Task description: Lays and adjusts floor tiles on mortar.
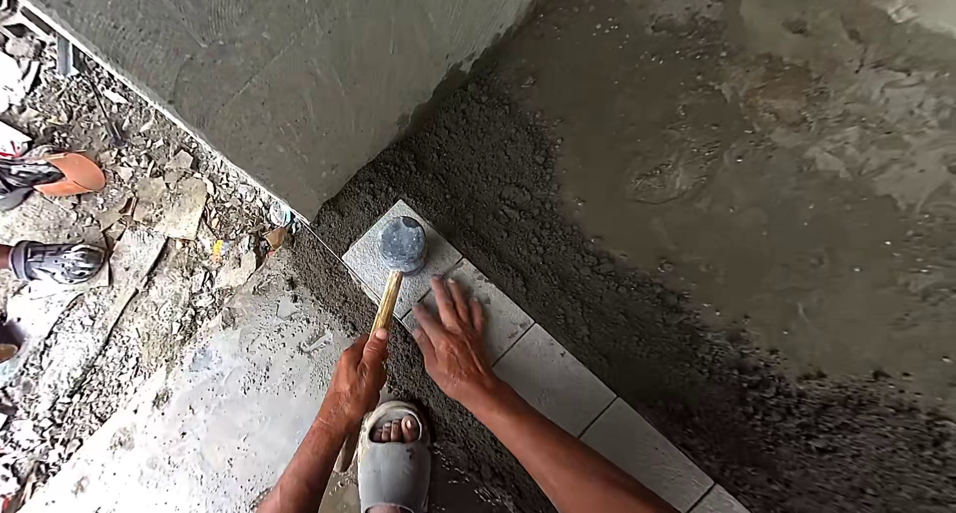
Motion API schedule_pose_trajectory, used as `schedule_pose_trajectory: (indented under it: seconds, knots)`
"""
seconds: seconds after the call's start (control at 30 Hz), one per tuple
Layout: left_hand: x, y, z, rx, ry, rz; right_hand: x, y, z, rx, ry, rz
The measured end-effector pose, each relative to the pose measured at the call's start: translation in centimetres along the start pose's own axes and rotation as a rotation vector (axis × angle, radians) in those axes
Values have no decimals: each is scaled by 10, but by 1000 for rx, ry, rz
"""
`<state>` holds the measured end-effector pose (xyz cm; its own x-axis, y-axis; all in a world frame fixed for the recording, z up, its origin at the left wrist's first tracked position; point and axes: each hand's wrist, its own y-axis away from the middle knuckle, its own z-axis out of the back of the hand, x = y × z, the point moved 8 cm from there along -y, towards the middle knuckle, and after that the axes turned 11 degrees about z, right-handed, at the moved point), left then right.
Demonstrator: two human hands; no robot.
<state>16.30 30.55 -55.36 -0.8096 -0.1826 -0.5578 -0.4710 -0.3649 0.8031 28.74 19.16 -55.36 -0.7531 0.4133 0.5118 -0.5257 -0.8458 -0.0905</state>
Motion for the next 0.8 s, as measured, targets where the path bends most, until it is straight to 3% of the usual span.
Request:
schedule_pose_trajectory:
  seconds: [0.1, 0.23, 0.43, 0.8]
  knots:
    - [-1, 0, 0, 15, 18, 0, 4, 10, 2, -76, -50, 44]
    - [3, -1, 2, 24, 39, 13, -23, -9, 13, -169, 34, -67]
    - [0, 0, 4, 6, 35, -18, -35, -47, 10, -157, 111, -153]
    - [2, 2, 4, -4, 13, -3, -38, -40, 9, -146, 138, -209]
